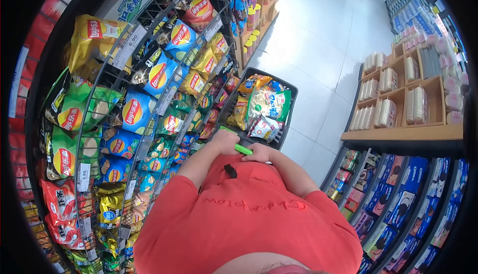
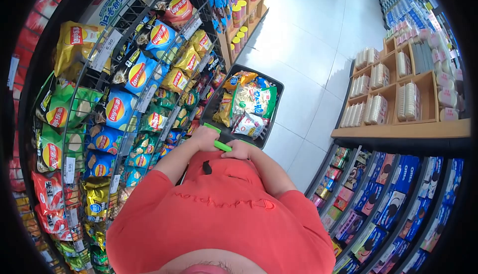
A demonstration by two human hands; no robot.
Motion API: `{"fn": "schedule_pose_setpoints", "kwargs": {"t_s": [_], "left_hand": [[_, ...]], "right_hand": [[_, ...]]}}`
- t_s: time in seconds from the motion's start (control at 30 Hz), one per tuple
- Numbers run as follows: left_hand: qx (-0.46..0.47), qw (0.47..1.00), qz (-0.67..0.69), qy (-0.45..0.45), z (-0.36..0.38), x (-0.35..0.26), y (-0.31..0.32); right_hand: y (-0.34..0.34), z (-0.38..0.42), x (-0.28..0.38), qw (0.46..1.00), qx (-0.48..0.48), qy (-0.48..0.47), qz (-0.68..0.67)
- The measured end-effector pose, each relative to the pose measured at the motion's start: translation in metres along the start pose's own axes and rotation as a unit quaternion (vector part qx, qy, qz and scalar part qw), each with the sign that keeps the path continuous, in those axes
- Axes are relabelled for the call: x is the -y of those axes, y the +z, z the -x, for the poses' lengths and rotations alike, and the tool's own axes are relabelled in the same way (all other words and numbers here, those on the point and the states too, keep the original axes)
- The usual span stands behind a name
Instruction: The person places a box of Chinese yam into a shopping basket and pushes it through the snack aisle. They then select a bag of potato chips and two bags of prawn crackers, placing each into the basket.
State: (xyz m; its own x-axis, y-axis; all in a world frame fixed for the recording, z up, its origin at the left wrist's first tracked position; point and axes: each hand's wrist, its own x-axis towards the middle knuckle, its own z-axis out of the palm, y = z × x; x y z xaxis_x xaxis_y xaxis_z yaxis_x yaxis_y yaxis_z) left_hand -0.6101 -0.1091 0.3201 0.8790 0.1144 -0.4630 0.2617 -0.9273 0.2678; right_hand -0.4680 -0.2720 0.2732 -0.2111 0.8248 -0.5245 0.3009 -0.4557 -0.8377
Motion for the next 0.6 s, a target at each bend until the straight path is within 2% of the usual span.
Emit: {"fn": "schedule_pose_setpoints", "kwargs": {"t_s": [0.07, 0.1, 0.17, 0.3, 0.47, 0.6], "left_hand": [[0.046, 0.999, 0.006, -0.011, -0.004, -0.001, -0.012], [0.039, 0.999, 0.002, -0.009, -0.009, 0.000, -0.020], [0.107, 0.994, 0.008, -0.018, -0.011, -0.003, -0.028], [0.110, 0.994, 0.017, 0.004, -0.023, 0.007, -0.024], [0.133, 0.991, 0.033, 0.011, -0.028, 0.010, -0.032], [0.131, 0.990, 0.048, 0.028, -0.035, 0.016, -0.025]], "right_hand": [[-0.003, -0.006, -0.006, 1.000, 0.005, -0.004, -0.019], [-0.005, -0.010, -0.009, 1.000, 0.005, -0.020, 0.003], [-0.009, -0.012, -0.009, 1.000, 0.006, -0.014, 0.000], [-0.016, -0.016, -0.016, 1.000, 0.016, 0.007, -0.021], [-0.016, -0.032, -0.036, 1.000, -0.017, -0.010, -0.017], [-0.021, -0.027, -0.034, 0.999, -0.027, 0.012, -0.039]]}}
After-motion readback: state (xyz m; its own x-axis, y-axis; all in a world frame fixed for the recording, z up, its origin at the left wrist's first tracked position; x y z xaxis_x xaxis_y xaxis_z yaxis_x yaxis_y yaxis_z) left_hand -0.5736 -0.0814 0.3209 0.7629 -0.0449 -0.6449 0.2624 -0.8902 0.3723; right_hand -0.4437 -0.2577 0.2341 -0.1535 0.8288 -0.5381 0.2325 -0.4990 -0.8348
